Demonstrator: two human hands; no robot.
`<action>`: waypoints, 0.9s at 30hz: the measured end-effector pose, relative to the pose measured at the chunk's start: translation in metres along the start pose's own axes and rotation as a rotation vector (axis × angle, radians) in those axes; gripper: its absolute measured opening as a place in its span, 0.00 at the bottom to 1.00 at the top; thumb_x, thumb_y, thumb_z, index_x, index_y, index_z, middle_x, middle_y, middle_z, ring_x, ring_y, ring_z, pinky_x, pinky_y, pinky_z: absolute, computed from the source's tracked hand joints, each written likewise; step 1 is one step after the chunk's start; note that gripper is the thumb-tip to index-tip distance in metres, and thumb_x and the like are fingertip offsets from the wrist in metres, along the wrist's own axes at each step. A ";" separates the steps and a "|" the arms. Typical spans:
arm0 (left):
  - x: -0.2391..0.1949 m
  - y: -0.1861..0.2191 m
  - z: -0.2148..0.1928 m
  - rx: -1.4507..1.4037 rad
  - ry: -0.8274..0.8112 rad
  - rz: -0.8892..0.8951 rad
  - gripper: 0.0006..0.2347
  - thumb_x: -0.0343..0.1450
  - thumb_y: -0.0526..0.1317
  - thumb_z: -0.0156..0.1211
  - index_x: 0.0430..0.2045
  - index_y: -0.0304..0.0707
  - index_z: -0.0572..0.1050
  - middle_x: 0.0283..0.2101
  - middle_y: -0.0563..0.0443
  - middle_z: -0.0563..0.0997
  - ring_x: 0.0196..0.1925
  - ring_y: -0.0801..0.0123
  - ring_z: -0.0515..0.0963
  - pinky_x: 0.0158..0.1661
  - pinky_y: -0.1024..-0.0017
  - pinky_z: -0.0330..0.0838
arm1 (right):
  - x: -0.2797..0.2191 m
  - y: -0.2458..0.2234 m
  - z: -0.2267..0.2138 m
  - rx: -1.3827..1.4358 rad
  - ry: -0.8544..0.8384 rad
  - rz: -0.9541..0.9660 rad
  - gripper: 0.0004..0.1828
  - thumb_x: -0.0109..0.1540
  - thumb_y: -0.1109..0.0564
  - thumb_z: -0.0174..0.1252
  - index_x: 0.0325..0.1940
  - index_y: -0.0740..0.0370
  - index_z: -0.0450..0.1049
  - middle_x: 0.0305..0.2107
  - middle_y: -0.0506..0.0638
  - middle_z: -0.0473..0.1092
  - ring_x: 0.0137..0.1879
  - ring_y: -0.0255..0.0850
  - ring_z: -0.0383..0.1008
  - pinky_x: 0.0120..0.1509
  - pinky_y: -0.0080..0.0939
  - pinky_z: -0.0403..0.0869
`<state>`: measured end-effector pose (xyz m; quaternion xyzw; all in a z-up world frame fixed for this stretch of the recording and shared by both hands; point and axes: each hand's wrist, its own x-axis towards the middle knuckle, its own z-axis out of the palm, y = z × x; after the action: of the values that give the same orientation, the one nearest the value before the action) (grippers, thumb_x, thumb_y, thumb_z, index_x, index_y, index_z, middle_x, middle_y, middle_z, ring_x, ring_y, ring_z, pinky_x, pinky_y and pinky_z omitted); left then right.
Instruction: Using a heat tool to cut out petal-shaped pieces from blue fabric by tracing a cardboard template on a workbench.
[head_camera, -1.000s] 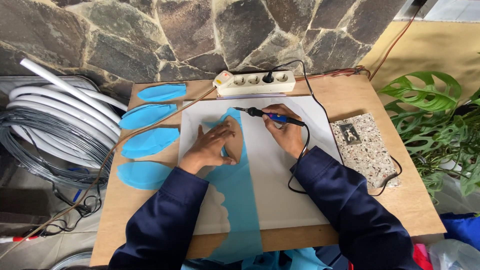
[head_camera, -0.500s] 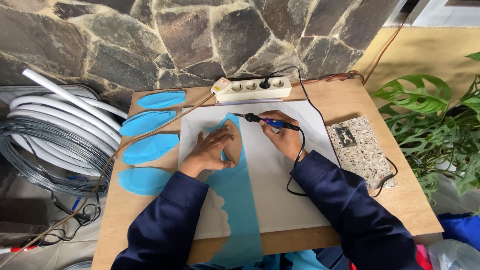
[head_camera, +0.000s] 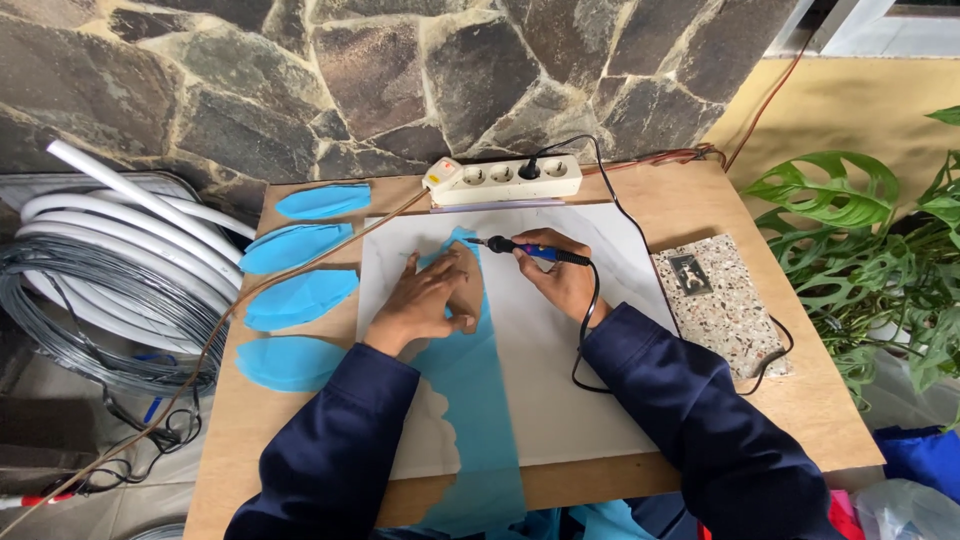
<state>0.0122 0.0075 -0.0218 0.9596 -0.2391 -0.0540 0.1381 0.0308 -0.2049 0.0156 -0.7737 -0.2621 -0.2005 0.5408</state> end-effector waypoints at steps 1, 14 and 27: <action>0.000 0.000 0.000 0.001 0.000 0.001 0.23 0.60 0.52 0.56 0.45 0.41 0.66 0.60 0.42 0.58 0.62 0.55 0.57 0.57 0.39 0.38 | 0.000 0.001 0.001 0.000 0.001 0.000 0.05 0.52 0.65 0.58 0.33 0.63 0.75 0.27 0.55 0.72 0.34 0.41 0.73 0.38 0.38 0.72; -0.001 0.001 0.000 -0.017 -0.027 -0.017 0.24 0.61 0.53 0.56 0.45 0.40 0.65 0.61 0.41 0.56 0.64 0.56 0.53 0.57 0.39 0.35 | 0.000 0.010 0.009 0.007 -0.024 -0.076 0.05 0.53 0.65 0.57 0.33 0.64 0.75 0.27 0.57 0.72 0.35 0.48 0.74 0.39 0.40 0.71; 0.000 0.000 0.000 -0.002 -0.011 -0.018 0.24 0.61 0.56 0.55 0.45 0.42 0.65 0.61 0.43 0.56 0.64 0.59 0.52 0.57 0.37 0.33 | 0.000 0.012 0.010 0.013 -0.034 -0.092 0.05 0.53 0.64 0.58 0.33 0.64 0.74 0.27 0.57 0.72 0.35 0.49 0.74 0.40 0.40 0.70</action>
<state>0.0118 0.0073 -0.0220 0.9613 -0.2309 -0.0609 0.1372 0.0385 -0.1986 0.0040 -0.7607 -0.3079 -0.2103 0.5314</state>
